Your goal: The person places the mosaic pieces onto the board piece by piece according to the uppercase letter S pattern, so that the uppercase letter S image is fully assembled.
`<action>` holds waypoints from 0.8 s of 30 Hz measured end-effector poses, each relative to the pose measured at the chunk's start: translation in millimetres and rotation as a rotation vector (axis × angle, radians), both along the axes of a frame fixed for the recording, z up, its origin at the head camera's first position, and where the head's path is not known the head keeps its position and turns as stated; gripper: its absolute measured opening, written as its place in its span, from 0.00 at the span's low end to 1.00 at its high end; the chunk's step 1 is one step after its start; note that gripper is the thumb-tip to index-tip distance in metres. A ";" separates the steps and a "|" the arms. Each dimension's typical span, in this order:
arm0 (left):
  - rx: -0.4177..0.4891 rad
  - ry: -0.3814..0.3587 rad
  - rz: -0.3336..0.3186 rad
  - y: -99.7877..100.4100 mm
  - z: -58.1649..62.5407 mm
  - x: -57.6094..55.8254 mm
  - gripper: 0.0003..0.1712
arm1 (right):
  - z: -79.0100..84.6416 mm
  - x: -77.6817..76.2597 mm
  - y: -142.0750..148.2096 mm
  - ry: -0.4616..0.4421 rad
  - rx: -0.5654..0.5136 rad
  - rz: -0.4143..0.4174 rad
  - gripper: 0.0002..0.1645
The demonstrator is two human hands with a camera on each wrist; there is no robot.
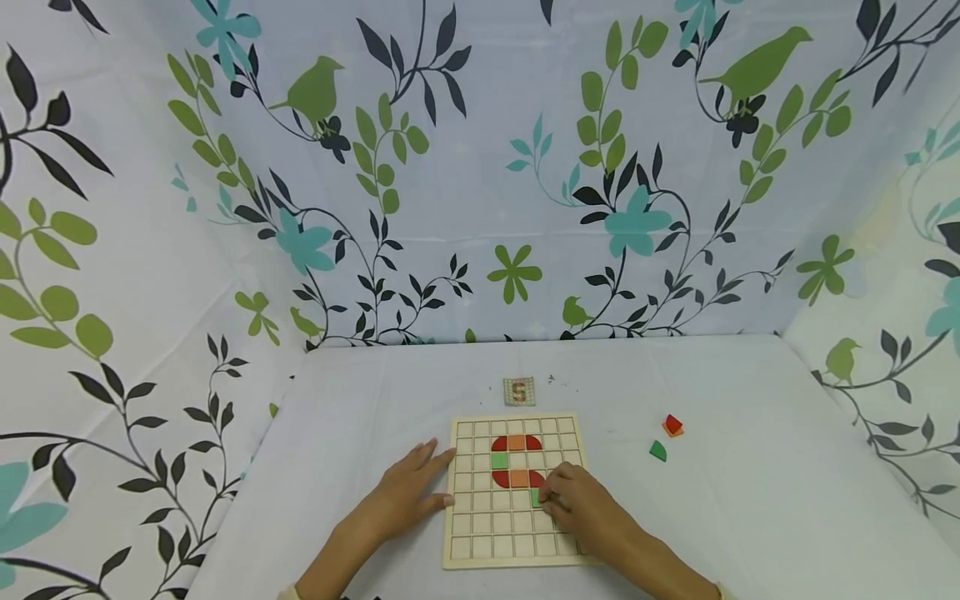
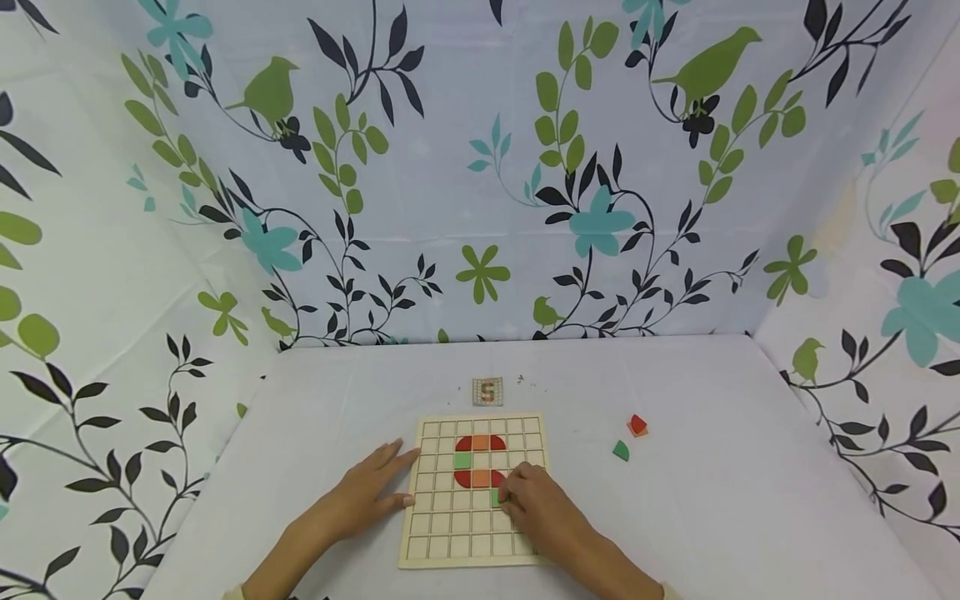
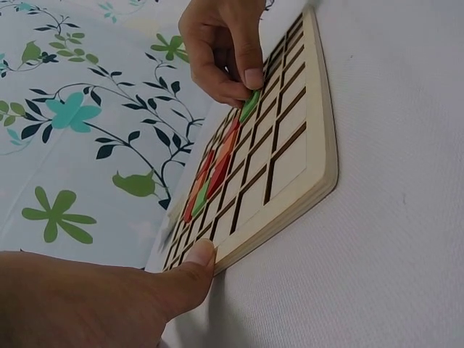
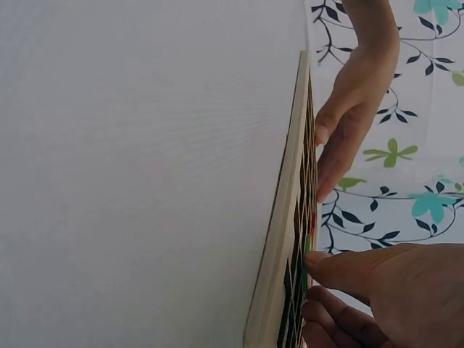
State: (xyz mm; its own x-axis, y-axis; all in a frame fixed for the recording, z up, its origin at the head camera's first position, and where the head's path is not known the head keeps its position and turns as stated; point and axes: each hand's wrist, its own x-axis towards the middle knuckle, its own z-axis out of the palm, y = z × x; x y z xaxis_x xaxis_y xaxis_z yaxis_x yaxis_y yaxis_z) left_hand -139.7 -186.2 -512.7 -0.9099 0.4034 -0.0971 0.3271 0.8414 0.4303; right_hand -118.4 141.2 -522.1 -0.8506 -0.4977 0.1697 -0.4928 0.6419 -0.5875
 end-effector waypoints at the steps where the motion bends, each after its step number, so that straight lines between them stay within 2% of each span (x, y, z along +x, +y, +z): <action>1: -0.001 0.002 -0.001 0.1 0.2 0.0 0.43 | 0.1 0.4 0.6 0.013 -0.001 -0.002 0.04; 7: -0.001 -0.005 0.006 0.1 1.9 0.2 0.42 | -1.8 1.4 -0.3 0.060 -0.035 0.000 0.07; 15: 0.003 0.007 -0.008 1.0 0.0 -1.3 0.42 | -1.2 2.2 -0.8 0.029 -0.023 -0.017 0.03; 20: 0.000 0.015 -0.011 1.3 0.4 -0.7 0.42 | 0.8 -3.0 8.3 -0.024 -0.006 -0.069 0.05; 24: -0.004 0.012 -0.009 1.7 1.4 -0.3 0.42 | 6.6 -11.5 26.0 -0.072 0.010 -0.161 0.09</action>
